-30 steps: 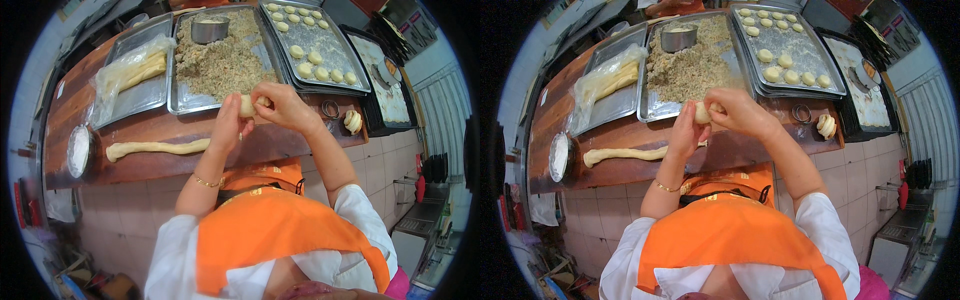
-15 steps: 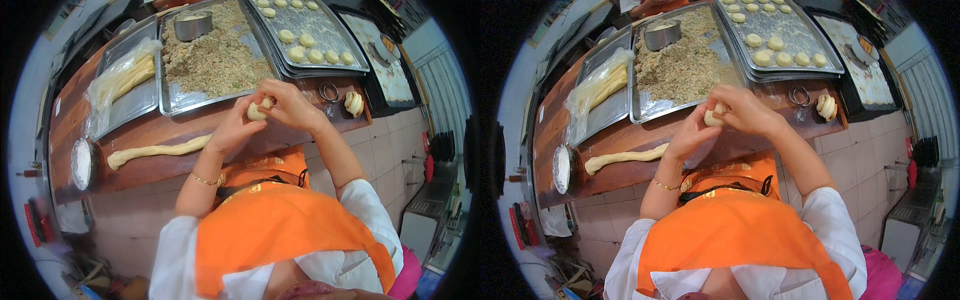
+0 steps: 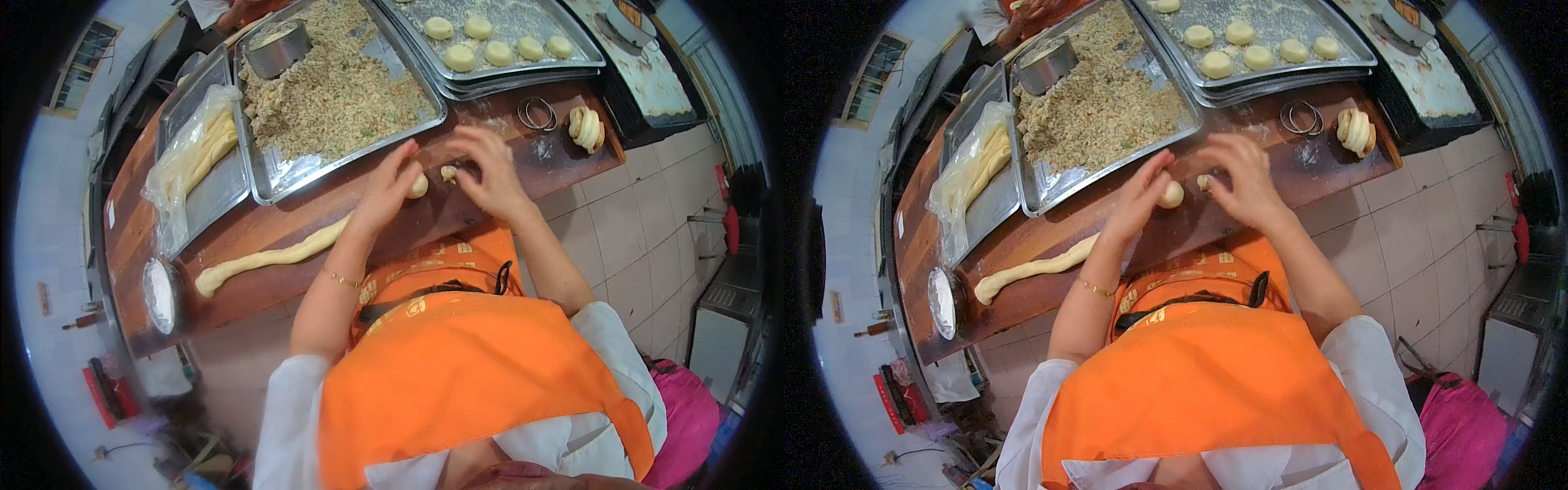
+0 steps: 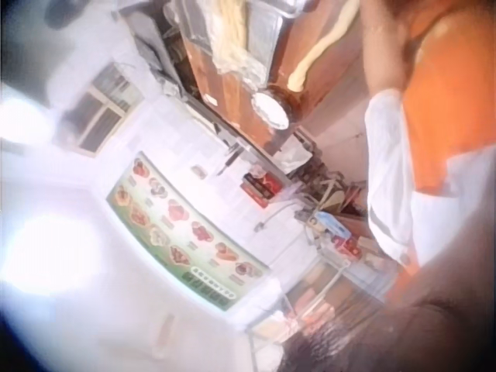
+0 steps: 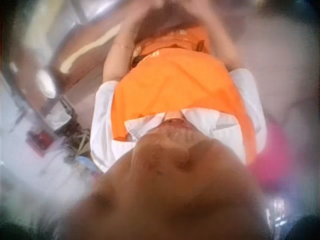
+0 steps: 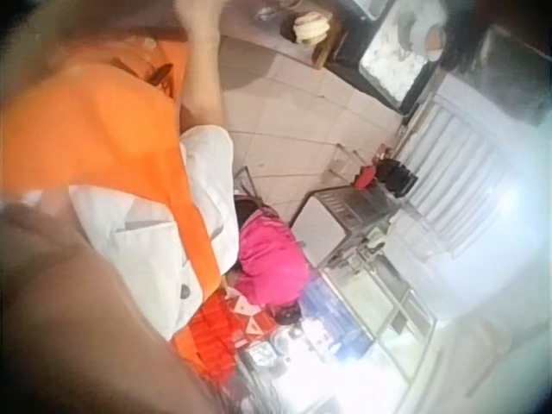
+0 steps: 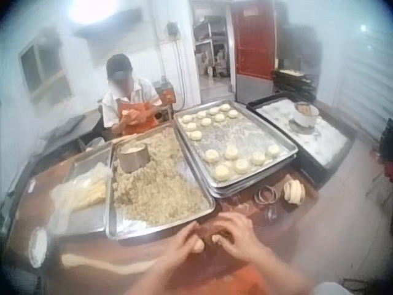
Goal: The person prepares dough buns by hand, taking portions of dough from a tray, flattening them on a wooden table, adding filling, and rolling the dough into spherical buns.
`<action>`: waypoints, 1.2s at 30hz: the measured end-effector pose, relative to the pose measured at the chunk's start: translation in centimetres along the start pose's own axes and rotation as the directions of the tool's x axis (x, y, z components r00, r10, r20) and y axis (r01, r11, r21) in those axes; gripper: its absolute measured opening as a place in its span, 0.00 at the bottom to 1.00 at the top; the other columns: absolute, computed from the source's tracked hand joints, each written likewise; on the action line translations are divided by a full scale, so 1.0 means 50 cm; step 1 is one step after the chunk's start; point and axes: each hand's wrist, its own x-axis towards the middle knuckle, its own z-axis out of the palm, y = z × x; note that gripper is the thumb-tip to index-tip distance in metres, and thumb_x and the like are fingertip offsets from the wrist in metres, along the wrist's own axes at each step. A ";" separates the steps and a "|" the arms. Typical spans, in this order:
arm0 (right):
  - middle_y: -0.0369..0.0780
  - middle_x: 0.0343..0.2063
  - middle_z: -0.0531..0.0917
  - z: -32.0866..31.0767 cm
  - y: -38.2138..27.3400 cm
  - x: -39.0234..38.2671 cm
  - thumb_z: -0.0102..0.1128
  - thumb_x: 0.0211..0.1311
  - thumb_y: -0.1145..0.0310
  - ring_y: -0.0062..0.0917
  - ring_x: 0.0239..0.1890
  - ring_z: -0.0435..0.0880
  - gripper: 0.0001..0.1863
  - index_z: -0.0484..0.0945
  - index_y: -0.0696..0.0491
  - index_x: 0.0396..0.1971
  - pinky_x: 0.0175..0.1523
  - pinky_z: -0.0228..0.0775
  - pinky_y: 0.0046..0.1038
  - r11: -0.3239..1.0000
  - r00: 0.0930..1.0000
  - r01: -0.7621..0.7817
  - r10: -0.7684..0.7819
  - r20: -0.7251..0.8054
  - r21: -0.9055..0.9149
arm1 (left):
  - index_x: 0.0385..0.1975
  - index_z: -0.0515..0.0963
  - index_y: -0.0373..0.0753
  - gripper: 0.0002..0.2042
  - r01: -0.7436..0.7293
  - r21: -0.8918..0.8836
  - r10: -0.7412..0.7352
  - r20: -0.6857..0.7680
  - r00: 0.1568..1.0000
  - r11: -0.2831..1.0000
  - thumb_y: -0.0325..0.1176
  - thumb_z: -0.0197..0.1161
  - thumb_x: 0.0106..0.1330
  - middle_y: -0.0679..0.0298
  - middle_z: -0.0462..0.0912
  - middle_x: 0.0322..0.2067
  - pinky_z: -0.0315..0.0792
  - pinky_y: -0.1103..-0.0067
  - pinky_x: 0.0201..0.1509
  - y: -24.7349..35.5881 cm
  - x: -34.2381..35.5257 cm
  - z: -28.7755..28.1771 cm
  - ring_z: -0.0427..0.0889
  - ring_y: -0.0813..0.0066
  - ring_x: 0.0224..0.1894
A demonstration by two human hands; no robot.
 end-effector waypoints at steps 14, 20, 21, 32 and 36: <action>0.42 0.52 0.81 -0.053 0.016 -0.038 0.64 0.56 0.74 0.40 0.57 0.76 0.13 0.83 0.52 0.42 0.62 0.68 0.37 0.970 0.964 -0.163 0.195 -0.178 0.180 | 0.68 0.64 0.37 0.24 -0.404 0.726 0.167 0.379 0.910 0.557 0.35 0.53 0.74 0.48 0.68 0.67 0.64 0.65 0.70 0.038 0.115 0.062 0.68 0.48 0.68; 0.41 0.51 0.82 -0.048 0.005 -0.039 0.63 0.57 0.75 0.39 0.56 0.76 0.12 0.83 0.52 0.42 0.62 0.67 0.37 0.949 0.960 -0.188 0.233 -0.157 0.254 | 0.71 0.61 0.40 0.26 -0.396 0.769 0.134 0.384 0.914 0.502 0.39 0.51 0.75 0.55 0.66 0.70 0.67 0.65 0.67 0.026 0.117 0.058 0.70 0.53 0.67; 0.41 0.50 0.82 -0.049 0.003 -0.039 0.63 0.57 0.75 0.39 0.56 0.76 0.12 0.83 0.53 0.41 0.61 0.68 0.37 0.951 0.962 -0.174 0.219 -0.161 0.255 | 0.71 0.61 0.40 0.26 -0.393 0.770 0.132 0.381 0.915 0.502 0.39 0.51 0.75 0.54 0.66 0.69 0.67 0.66 0.68 0.031 0.120 0.057 0.70 0.54 0.67; 0.41 0.34 0.85 -0.046 0.013 -0.080 0.59 0.63 0.78 0.28 0.34 0.84 0.07 0.83 0.56 0.38 0.38 0.75 0.26 0.846 0.931 -0.329 0.364 -0.006 0.419 | 0.67 0.64 0.39 0.39 -0.244 0.846 0.306 0.101 0.947 0.475 0.41 0.75 0.56 0.44 0.65 0.62 0.62 0.57 0.68 0.030 -0.026 0.068 0.64 0.42 0.64; 0.41 0.30 0.83 -0.021 -0.040 -0.036 0.60 0.64 0.76 0.31 0.32 0.84 0.06 0.83 0.56 0.39 0.37 0.76 0.29 0.887 0.976 -0.196 0.220 -0.009 0.418 | 0.63 0.68 0.32 0.29 -0.254 0.805 0.359 0.055 0.932 0.537 0.31 0.69 0.62 0.46 0.75 0.51 0.69 0.62 0.59 0.026 -0.044 0.054 0.74 0.46 0.53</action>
